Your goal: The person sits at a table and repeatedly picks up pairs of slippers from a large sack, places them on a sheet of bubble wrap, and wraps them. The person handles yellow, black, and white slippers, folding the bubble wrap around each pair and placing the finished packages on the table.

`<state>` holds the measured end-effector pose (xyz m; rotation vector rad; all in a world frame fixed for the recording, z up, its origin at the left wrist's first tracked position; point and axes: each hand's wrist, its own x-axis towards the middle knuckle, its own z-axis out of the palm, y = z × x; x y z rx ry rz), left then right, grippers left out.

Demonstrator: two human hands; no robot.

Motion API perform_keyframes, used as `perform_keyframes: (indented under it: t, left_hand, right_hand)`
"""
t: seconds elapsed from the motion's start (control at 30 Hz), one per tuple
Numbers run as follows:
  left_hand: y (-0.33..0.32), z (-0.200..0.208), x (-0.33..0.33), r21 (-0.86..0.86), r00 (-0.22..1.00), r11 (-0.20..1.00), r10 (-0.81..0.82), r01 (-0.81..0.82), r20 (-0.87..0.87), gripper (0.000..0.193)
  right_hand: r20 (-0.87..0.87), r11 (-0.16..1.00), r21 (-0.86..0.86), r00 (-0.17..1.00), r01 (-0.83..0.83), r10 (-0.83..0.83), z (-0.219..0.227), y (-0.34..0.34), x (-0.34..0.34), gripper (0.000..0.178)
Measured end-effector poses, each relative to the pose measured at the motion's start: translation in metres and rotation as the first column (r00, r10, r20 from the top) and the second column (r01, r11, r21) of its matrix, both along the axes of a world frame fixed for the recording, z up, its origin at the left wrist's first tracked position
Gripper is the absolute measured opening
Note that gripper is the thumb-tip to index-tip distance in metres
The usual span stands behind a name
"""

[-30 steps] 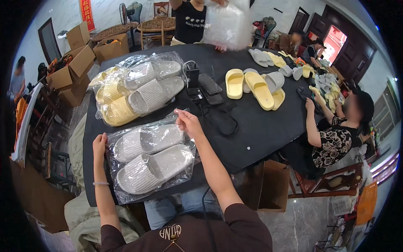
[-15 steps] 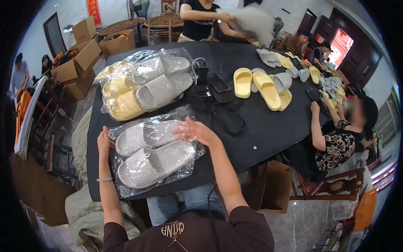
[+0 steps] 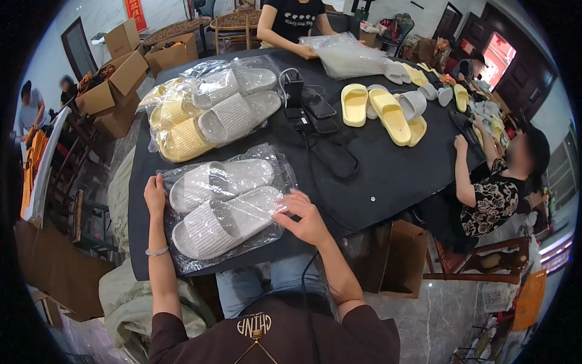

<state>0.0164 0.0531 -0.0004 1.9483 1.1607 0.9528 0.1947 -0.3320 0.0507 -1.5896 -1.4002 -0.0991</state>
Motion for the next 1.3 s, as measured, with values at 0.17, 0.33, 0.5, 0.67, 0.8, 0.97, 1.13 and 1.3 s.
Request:
perform_keyframes:
  t: [0.17,0.33,0.5,0.67,0.8,0.97,1.13,1.3]
  left_hand:
    - [0.004,-0.008,0.004,0.182,0.994,0.983,0.054,-0.036,-0.092,0.030]
    - [0.000,-0.005,0.001,0.113,0.990,0.990,0.093,-0.080,-0.109,0.032]
    - [-0.001,-0.005,0.001,0.033,0.992,0.997,0.069,-0.066,-0.106,0.032]
    - [0.006,-0.006,0.003,0.034,0.984,0.999,0.012,-0.007,-0.177,0.035]
    - [0.008,-0.014,-0.001,0.141,0.980,0.987,-0.042,0.070,-0.193,0.035]
    - [0.040,-0.038,-0.008,0.170,0.969,0.975,-0.101,0.141,-0.225,0.037]
    - [0.043,-0.044,-0.002,0.248,0.968,0.953,-0.119,0.174,-0.222,0.039]
    - [0.035,-0.037,-0.002,0.231,0.975,0.959,-0.127,0.167,-0.180,0.038]
  right_hand:
    - [-0.695,0.999,-0.013,0.718,0.047,-0.043,-0.020,0.000,-0.018,0.011]
    - [-0.584,0.936,-0.129,0.738,0.327,-0.338,-0.026,-0.013,-0.018,0.021]
    - [-0.696,0.902,-0.011,0.644,0.432,-0.317,-0.028,-0.019,-0.027,0.026]
    - [-0.698,0.862,-0.042,0.602,0.505,-0.387,-0.036,-0.045,-0.026,0.023]
    - [-0.662,0.855,-0.103,0.607,0.508,-0.440,-0.015,-0.061,-0.041,0.021]
    - [-0.697,0.868,-0.088,0.593,0.489,-0.404,-0.010,-0.080,-0.053,0.019]
    - [-0.669,0.861,-0.064,0.619,0.504,-0.412,-0.008,-0.084,-0.057,0.020]
    - [-0.676,0.877,-0.029,0.637,0.480,-0.371,-0.005,-0.075,-0.052,0.022]
